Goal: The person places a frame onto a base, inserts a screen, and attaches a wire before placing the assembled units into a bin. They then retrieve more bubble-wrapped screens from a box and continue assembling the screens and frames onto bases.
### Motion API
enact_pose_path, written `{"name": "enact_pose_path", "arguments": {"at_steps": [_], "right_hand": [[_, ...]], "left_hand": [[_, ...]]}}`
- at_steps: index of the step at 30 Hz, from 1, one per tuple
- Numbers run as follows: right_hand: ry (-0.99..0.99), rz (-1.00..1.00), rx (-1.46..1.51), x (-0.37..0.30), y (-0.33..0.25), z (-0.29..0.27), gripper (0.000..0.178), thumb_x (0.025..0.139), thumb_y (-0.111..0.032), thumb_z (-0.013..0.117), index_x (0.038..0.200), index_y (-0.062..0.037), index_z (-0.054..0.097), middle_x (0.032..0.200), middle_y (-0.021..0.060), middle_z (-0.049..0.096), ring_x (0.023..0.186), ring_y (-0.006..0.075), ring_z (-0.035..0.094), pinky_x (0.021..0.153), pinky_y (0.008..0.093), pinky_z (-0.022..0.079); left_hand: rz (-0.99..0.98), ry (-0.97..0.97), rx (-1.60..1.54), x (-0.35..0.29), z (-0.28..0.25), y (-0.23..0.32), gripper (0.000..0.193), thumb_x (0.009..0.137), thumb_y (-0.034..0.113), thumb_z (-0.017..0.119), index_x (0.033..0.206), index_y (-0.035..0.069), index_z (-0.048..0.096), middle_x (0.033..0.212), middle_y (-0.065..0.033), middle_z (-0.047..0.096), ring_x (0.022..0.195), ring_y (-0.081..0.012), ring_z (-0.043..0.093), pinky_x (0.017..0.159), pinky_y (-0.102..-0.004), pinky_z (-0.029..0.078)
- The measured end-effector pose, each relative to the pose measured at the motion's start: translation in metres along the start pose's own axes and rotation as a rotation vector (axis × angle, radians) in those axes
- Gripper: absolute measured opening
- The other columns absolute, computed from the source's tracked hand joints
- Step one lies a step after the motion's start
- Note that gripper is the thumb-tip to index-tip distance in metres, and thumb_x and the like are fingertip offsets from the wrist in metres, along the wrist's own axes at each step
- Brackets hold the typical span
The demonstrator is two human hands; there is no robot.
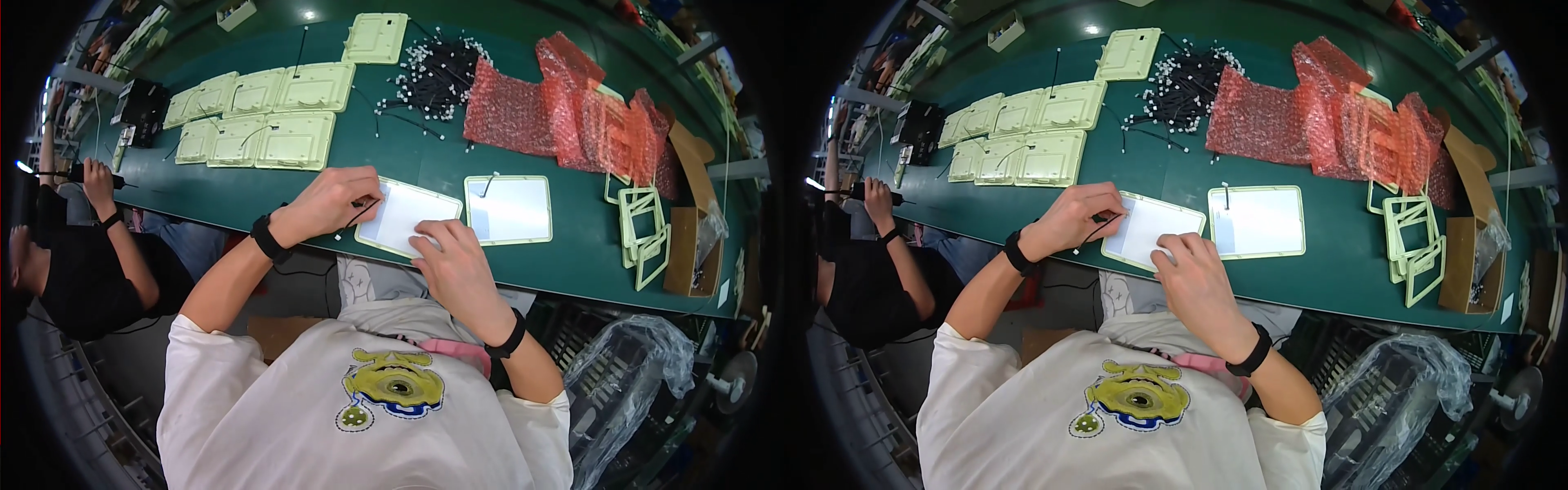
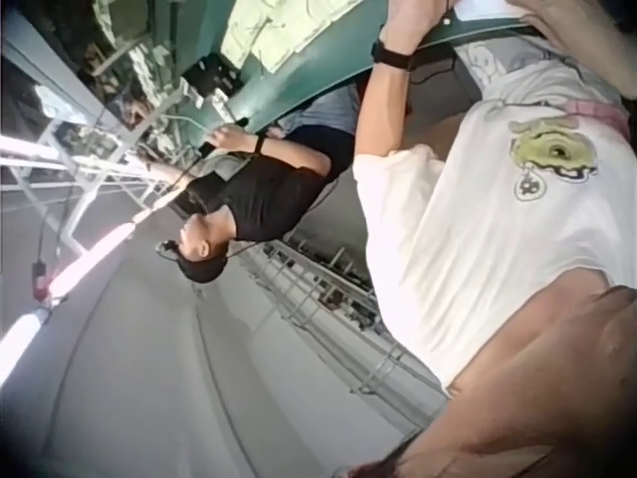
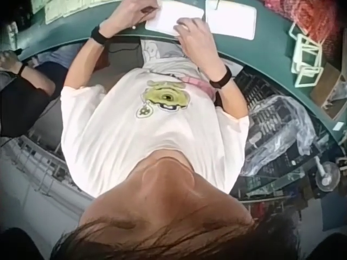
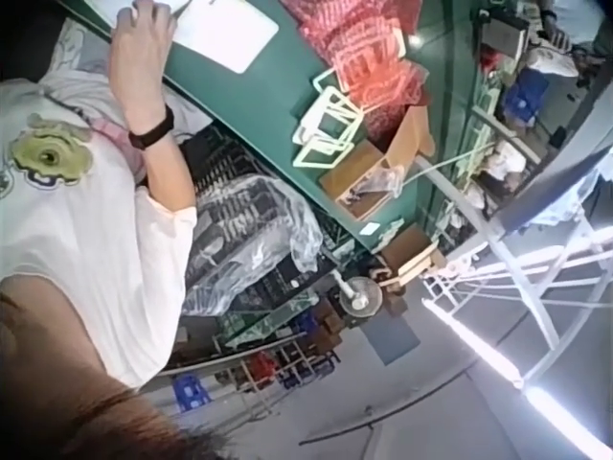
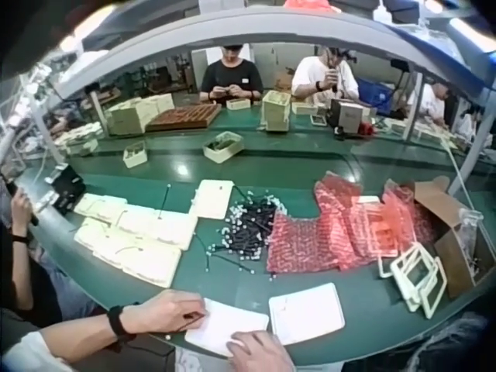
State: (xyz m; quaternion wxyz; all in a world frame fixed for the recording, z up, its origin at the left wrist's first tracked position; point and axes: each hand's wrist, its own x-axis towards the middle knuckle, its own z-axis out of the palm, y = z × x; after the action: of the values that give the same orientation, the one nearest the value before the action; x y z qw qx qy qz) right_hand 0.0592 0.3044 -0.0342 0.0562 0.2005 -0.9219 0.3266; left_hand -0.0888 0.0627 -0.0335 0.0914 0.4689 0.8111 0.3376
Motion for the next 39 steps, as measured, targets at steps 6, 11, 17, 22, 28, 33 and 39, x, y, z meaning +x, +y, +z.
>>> {"name": "enact_pose_path", "arguments": {"at_steps": [6, 11, 17, 22, 28, 33, 39], "right_hand": [[-0.02, 0.01, 0.001, 0.0, 0.003, 0.002, 0.034, 0.079, -0.003, 0.081, 0.112, -0.0032, 0.072, 0.123, 0.008, 0.066, 0.113, 0.0289, 0.061, 0.095, 0.0412, 0.05], [-0.036, 0.019, -0.026, 0.002, 0.001, -0.003, 0.034, 0.08, -0.004, 0.081, 0.113, -0.003, 0.072, 0.125, 0.0096, 0.066, 0.116, 0.0301, 0.06, 0.098, 0.0426, 0.05], [-0.102, 0.0, 0.007, 0.023, -0.022, -0.035, 0.032, 0.084, -0.004, 0.079, 0.114, -0.0006, 0.072, 0.125, 0.0179, 0.068, 0.116, 0.0372, 0.064, 0.098, 0.0474, 0.052], [-0.029, -0.01, -0.109, 0.173, -0.029, -0.061, 0.027, 0.091, -0.004, 0.07, 0.114, 0.0086, 0.068, 0.102, 0.0279, 0.073, 0.098, 0.0496, 0.07, 0.087, 0.0527, 0.058], [0.048, 0.455, -0.253, 0.336, 0.045, 0.01, 0.065, 0.086, -0.04, 0.084, 0.127, 0.0054, 0.061, 0.116, 0.033, 0.069, 0.114, 0.0493, 0.067, 0.095, 0.0533, 0.058], [0.032, 0.769, -0.413, 0.387, 0.05, 0.036, 0.1, 0.075, -0.053, 0.091, 0.147, -0.0004, 0.045, 0.142, 0.0315, 0.058, 0.132, 0.0509, 0.055, 0.102, 0.0551, 0.054], [-0.027, 0.894, -0.429, 0.397, 0.038, 0.038, 0.103, 0.073, -0.05, 0.091, 0.15, -0.001, 0.043, 0.145, 0.0314, 0.057, 0.134, 0.051, 0.053, 0.108, 0.0538, 0.051]], "left_hand": [[-0.007, -0.079, -0.054, 0.012, -0.005, -0.003, 0.015, 0.082, -0.003, 0.079, 0.091, -0.004, 0.067, 0.088, -0.0124, 0.065, 0.074, -0.0309, 0.065, 0.065, -0.0368, 0.054], [0.019, -0.135, -0.053, 0.024, -0.007, -0.007, 0.017, 0.079, -0.006, 0.078, 0.09, -0.003, 0.066, 0.085, -0.014, 0.063, 0.072, -0.0318, 0.063, 0.064, -0.0386, 0.051], [0.02, -0.092, -0.14, 0.016, -0.005, -0.007, 0.014, 0.08, -0.003, 0.077, 0.089, -0.003, 0.066, 0.085, -0.0152, 0.063, 0.071, -0.0341, 0.062, 0.064, -0.0397, 0.052], [-0.106, 0.054, -0.134, -0.007, 0.002, 0.003, 0.01, 0.082, 0.003, 0.075, 0.086, -0.003, 0.068, 0.084, -0.0162, 0.065, 0.077, -0.0391, 0.065, 0.069, -0.0443, 0.055], [-0.079, 0.19, -0.038, -0.02, 0.001, 0.011, 0.013, 0.092, 0.01, 0.073, 0.09, -0.002, 0.072, 0.088, -0.0175, 0.067, 0.082, -0.0407, 0.067, 0.075, -0.0482, 0.056], [-0.11, 0.24, -0.213, -0.019, -0.006, 0.009, 0.011, 0.091, 0.005, 0.076, 0.099, -0.004, 0.076, 0.091, -0.0172, 0.068, 0.082, -0.0378, 0.069, 0.074, -0.0434, 0.056], [-0.19, 0.133, -0.329, -0.016, -0.012, -0.003, 0.011, 0.089, 0.001, 0.075, 0.098, -0.005, 0.076, 0.099, -0.0177, 0.069, 0.085, -0.0388, 0.069, 0.077, -0.0448, 0.056]]}}
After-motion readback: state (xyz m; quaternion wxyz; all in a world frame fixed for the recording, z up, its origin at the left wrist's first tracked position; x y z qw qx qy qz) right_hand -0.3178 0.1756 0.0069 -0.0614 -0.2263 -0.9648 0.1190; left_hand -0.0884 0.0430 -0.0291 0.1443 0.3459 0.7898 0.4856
